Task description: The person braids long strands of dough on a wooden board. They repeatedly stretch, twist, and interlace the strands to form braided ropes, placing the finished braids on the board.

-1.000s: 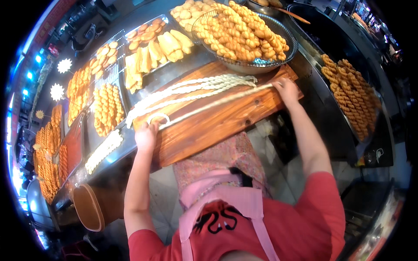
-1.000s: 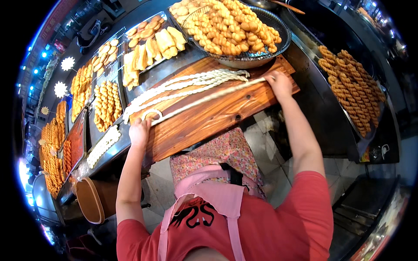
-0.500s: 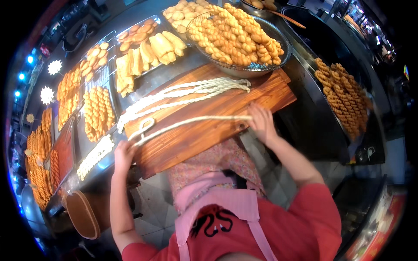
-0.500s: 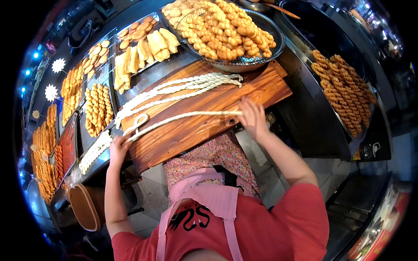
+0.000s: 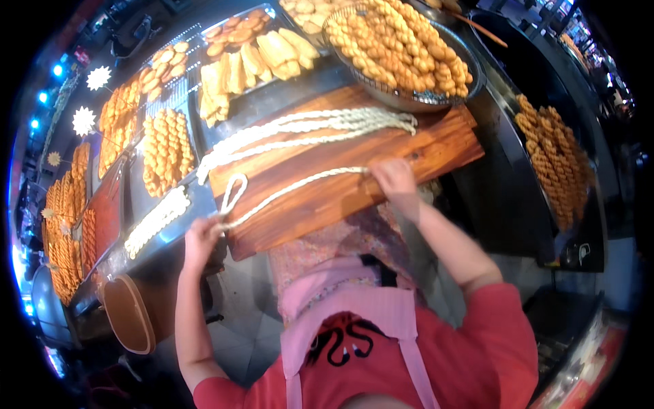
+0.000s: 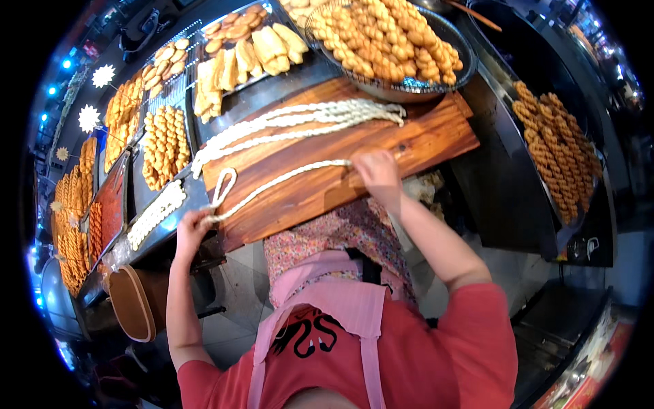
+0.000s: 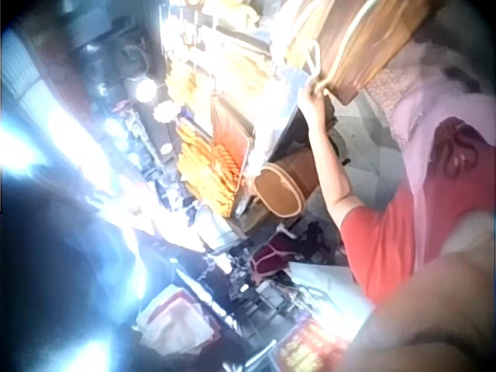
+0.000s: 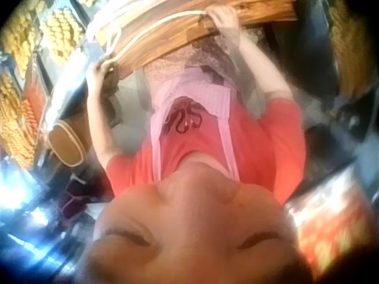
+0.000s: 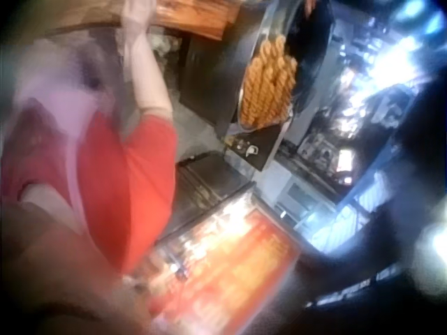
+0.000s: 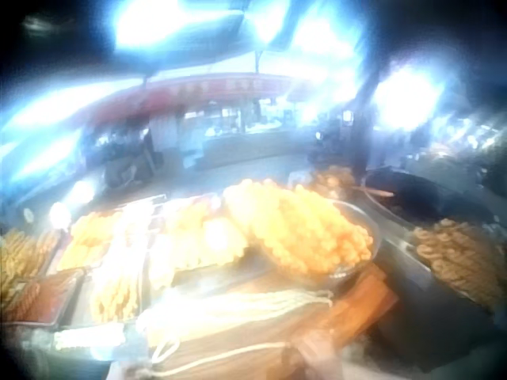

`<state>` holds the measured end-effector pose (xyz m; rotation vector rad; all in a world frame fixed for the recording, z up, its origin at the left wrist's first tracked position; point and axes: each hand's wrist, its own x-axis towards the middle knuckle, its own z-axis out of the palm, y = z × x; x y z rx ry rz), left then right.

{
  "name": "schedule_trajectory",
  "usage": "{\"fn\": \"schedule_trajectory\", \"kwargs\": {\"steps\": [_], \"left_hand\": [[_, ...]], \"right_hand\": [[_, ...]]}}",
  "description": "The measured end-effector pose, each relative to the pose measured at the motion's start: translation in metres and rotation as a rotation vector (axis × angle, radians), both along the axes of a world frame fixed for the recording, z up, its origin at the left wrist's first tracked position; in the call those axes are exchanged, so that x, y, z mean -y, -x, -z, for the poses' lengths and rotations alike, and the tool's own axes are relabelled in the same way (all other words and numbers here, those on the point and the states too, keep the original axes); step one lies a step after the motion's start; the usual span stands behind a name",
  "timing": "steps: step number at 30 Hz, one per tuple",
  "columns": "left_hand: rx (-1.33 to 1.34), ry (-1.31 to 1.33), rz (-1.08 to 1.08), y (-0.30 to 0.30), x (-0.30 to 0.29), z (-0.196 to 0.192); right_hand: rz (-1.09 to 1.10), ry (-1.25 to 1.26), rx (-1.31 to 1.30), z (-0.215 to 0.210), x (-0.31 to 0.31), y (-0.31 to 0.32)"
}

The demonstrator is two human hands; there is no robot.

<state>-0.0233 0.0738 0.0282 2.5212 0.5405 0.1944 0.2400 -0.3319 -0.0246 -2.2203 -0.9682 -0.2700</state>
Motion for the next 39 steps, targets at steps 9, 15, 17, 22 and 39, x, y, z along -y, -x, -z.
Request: {"fn": "schedule_trajectory", "kwargs": {"steps": [9,15,17,22,39], "left_hand": [[-0.019,0.026,-0.037,0.004,-0.025,0.0],[0.008,0.064,-0.046,-0.032,0.0,-0.028],[-0.017,0.009,0.047,-0.032,0.002,-0.018],[-0.091,-0.007,0.029,-0.003,-0.005,-0.006],[-0.013,0.219,0.06,-0.096,0.09,0.021]], "right_hand": [[-0.106,0.255,0.206,-0.012,0.0,0.058],[0.036,0.059,0.02,-0.019,-0.008,-0.043],[0.12,0.255,0.258,0.012,-0.007,-0.027],[0.059,0.213,-0.194,-0.029,0.007,0.012],[0.224,-0.179,-0.417,-0.006,0.078,-0.057]]}}
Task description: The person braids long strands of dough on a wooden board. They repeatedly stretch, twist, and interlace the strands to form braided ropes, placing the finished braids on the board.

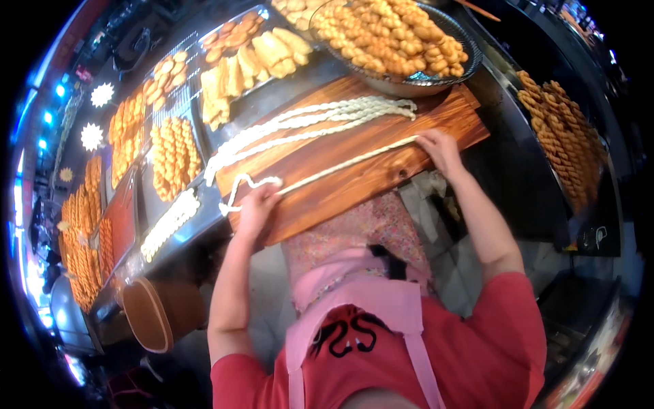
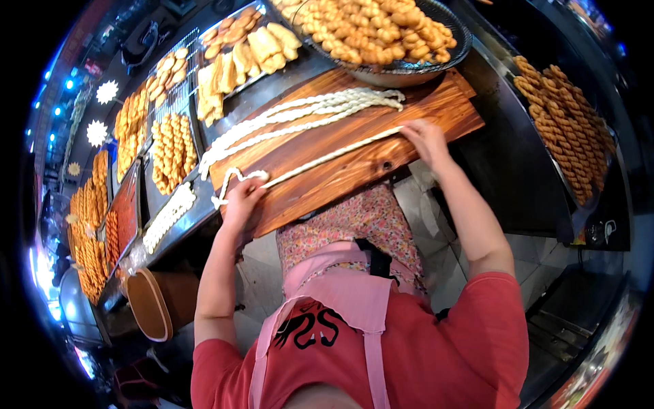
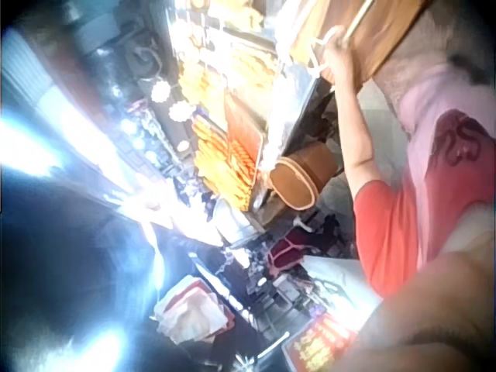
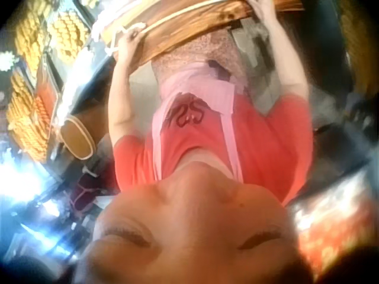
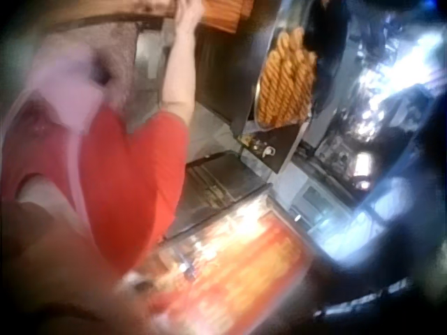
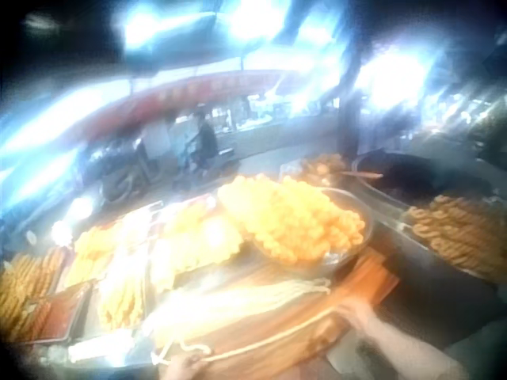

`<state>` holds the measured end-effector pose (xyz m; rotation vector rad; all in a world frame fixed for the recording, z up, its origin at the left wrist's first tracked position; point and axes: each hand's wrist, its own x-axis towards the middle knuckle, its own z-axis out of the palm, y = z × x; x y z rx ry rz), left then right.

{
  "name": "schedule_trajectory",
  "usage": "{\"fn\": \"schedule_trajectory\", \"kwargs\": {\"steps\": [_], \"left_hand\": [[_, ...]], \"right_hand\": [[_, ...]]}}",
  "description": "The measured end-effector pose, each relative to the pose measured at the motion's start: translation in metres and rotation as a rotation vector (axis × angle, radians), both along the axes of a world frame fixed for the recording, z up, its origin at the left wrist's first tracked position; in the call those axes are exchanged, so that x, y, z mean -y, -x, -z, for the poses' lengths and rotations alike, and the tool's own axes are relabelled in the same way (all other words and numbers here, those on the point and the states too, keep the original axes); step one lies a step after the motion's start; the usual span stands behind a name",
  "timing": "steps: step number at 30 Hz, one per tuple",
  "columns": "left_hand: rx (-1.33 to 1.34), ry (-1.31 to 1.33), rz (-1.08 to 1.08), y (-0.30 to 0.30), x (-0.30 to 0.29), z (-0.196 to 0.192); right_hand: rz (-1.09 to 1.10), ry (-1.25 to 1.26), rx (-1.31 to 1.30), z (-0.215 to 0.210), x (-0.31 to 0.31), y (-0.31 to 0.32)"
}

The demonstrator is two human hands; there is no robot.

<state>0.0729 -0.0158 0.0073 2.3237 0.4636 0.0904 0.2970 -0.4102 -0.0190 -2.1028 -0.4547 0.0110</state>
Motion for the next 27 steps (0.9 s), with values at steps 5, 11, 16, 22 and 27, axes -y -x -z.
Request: {"fn": "schedule_trajectory", "kwargs": {"steps": [5,11,16,22,27], "left_hand": [[0.029,-0.021,-0.092,-0.02,-0.006,-0.016],[0.176,-0.219,0.234,-0.007,0.025,0.002],[0.099,-0.135,0.209,-0.045,0.051,-0.024],[0.115,-0.126,0.262,-0.033,0.054,-0.006],[0.056,0.052,0.196,-0.064,0.079,-0.042]], "right_hand": [[0.076,0.299,0.425,-0.025,0.025,-0.051],[-0.005,0.423,0.599,0.016,0.011,0.006],[0.12,0.256,0.336,-0.019,0.006,-0.019],[-0.064,0.638,0.528,0.013,0.008,0.044],[0.105,0.25,0.221,-0.006,0.024,0.005]]}}
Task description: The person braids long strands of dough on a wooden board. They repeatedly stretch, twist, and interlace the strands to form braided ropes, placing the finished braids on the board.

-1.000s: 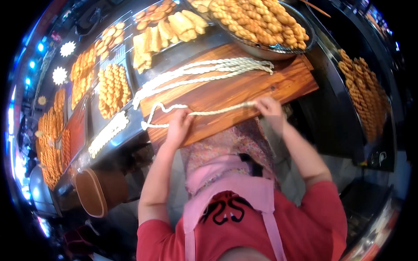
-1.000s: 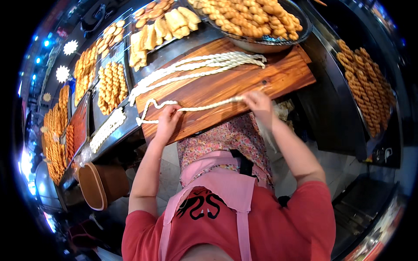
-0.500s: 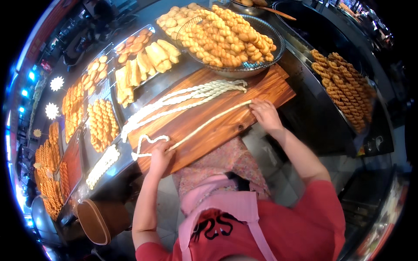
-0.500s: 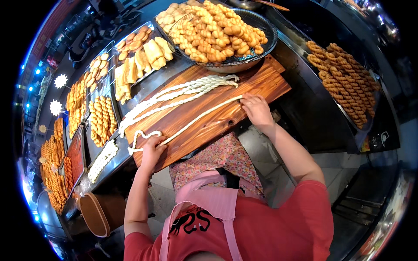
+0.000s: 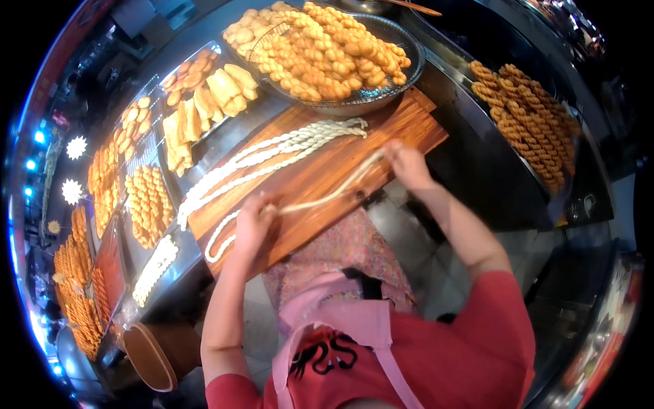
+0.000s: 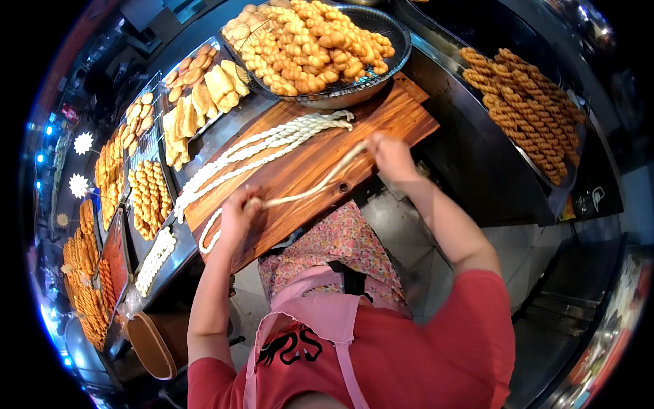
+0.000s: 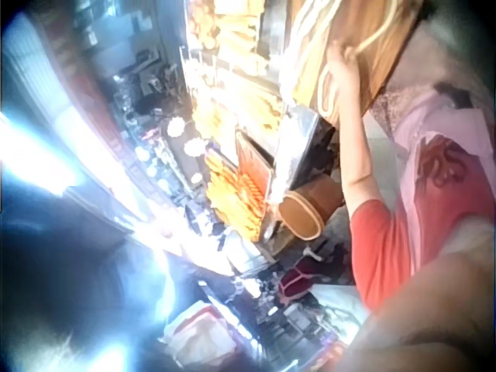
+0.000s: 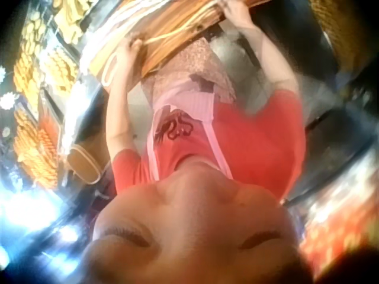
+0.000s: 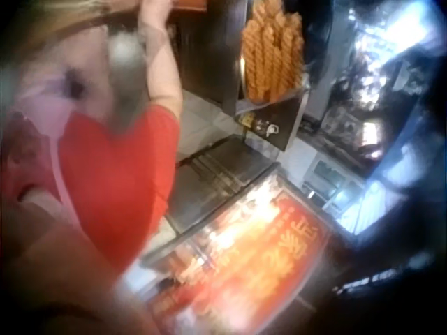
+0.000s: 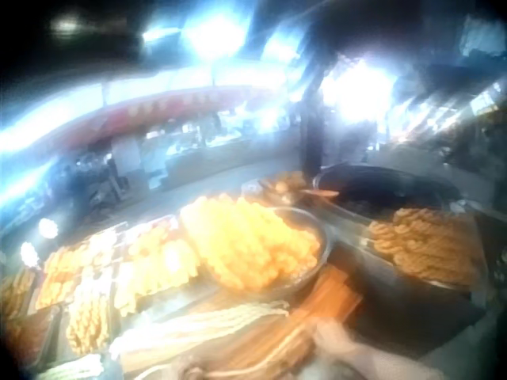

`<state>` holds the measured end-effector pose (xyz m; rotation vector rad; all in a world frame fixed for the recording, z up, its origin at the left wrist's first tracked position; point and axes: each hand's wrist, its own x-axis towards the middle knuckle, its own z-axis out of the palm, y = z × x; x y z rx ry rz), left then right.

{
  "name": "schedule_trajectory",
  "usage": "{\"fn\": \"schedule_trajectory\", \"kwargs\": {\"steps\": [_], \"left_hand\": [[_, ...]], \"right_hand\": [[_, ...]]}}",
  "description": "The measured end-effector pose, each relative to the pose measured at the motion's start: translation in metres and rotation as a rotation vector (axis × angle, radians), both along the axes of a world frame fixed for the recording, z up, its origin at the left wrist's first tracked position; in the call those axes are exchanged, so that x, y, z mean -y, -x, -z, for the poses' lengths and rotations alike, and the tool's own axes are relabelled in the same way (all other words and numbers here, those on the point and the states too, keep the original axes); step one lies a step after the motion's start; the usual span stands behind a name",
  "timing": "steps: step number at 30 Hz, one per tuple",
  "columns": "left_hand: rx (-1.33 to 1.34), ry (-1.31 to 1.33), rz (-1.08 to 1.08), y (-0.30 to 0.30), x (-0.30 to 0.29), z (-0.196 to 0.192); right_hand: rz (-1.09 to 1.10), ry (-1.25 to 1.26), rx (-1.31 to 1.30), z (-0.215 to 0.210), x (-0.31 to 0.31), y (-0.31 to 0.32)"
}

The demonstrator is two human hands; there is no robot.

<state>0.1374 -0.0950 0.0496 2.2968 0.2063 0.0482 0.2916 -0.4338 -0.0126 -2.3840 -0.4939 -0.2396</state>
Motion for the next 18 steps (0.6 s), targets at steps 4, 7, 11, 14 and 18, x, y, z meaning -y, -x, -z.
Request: {"fn": "schedule_trajectory", "kwargs": {"steps": [4,7,11,14,18], "left_hand": [[0.102,-0.186,0.132,-0.032,-0.01,0.021],[-0.016,-0.185,0.116,-0.005,-0.012,0.032],[0.054,-0.2,0.174,0.001,-0.006,0.031],[0.029,-0.104,0.139,-0.015,0.0,0.019],[-0.05,-0.124,0.089,0.009,-0.021,0.026]], "right_hand": [[0.068,0.119,0.408,0.017,0.023,-0.055],[-0.062,0.235,0.345,0.029,0.023,-0.012],[-0.01,0.353,-0.059,-0.014,0.013,-0.019],[0.186,0.292,0.204,0.01,-0.003,-0.048],[-0.111,0.352,0.378,0.019,-0.003,0.017]]}}
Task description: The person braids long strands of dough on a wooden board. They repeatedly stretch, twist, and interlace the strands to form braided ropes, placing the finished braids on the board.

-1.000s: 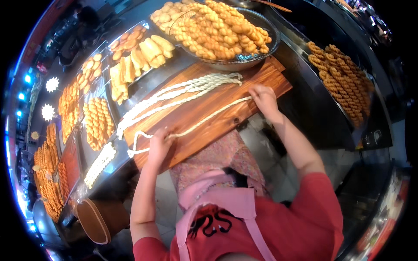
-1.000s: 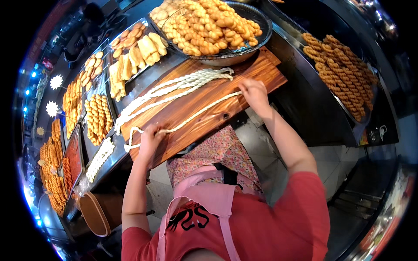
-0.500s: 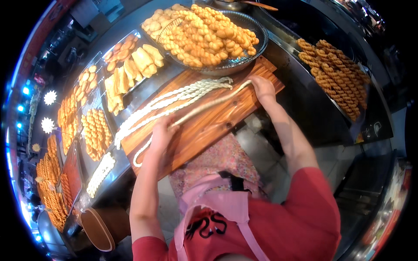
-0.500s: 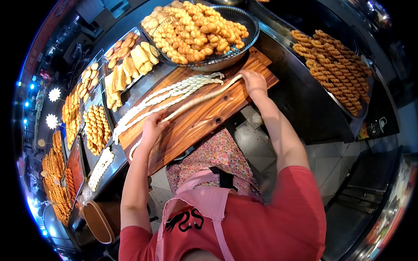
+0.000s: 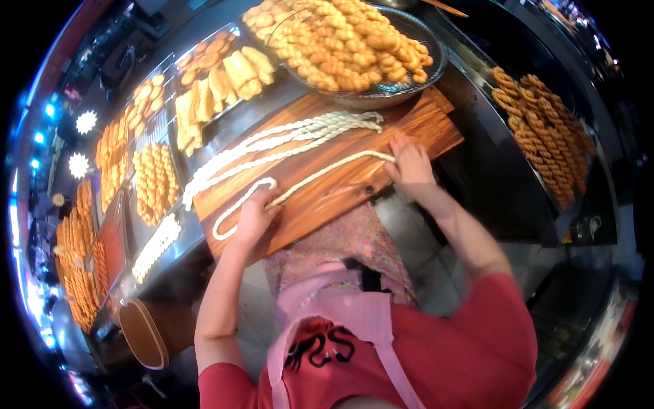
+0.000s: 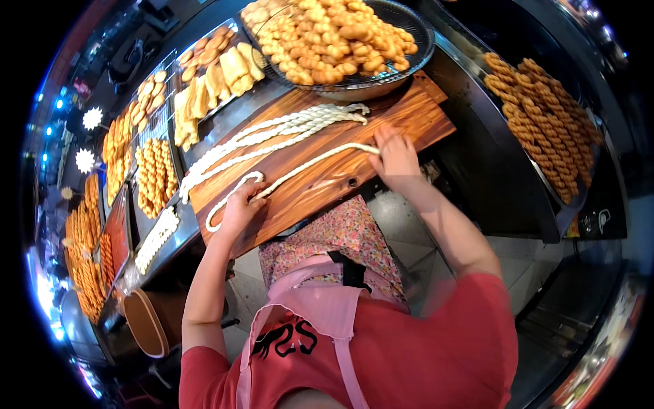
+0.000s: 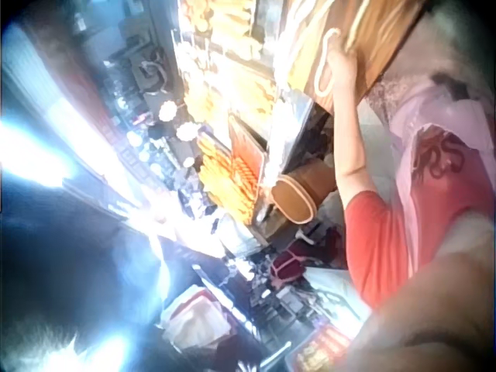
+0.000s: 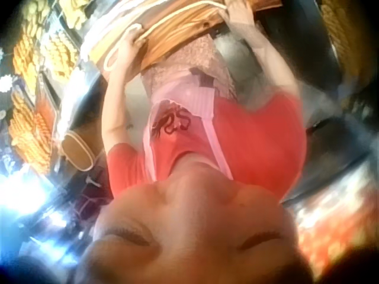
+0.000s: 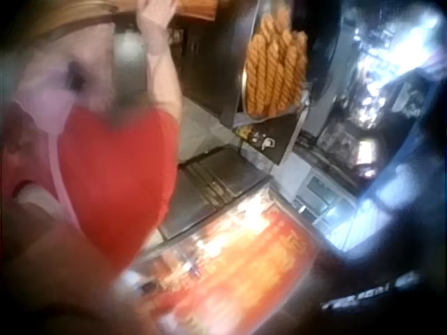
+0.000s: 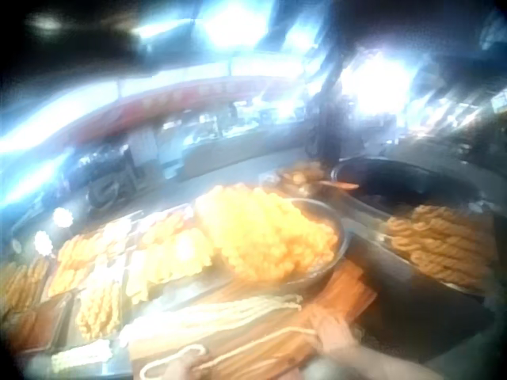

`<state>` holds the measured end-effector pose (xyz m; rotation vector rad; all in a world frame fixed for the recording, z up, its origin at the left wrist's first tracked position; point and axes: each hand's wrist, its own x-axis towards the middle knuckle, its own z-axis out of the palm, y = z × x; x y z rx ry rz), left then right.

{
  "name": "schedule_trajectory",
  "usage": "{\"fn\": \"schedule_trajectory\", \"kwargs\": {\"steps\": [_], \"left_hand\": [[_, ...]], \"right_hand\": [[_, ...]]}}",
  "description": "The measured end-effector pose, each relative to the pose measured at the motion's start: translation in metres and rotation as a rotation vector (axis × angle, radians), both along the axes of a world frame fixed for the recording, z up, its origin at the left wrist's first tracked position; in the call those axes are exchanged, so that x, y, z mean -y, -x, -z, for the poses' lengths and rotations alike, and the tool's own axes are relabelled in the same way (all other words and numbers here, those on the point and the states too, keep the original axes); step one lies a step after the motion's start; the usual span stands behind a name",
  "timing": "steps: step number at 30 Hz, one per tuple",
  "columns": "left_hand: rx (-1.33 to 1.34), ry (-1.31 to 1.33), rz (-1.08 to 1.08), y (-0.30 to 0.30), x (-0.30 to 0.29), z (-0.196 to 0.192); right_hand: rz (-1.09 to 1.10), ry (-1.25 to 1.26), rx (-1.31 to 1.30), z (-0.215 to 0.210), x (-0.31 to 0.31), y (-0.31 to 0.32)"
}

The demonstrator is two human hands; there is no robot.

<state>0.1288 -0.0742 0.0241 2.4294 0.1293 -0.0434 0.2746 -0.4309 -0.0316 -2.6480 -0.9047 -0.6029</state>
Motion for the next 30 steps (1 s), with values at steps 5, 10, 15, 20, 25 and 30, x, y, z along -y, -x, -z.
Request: {"fn": "schedule_trajectory", "kwargs": {"steps": [5,10,15,20,25,30], "left_hand": [[0.041,0.082,0.007,0.011,0.009,0.005],[-0.03,0.09,0.024,0.007,0.014,0.008],[0.049,-0.068,0.035,0.017,0.013,0.01],[-0.066,-0.134,-0.106,0.031,-0.023,0.004],[0.373,0.023,-0.241,0.017,-0.051,-0.016],[0.327,-0.163,-0.624,0.117,-0.181,-0.071]], "right_hand": [[-0.154,-0.471,-0.502,-0.002,0.011,0.007],[-0.268,-0.489,-0.55,-0.009,-0.033,-0.002],[-0.514,-0.02,-0.078,-0.029,-0.082,-0.001],[-0.478,0.14,-0.027,-0.043,-0.023,-0.045],[-0.245,0.102,0.008,-0.068,0.035,-0.074],[0.338,-0.243,-0.126,-0.066,0.082,-0.093]]}}
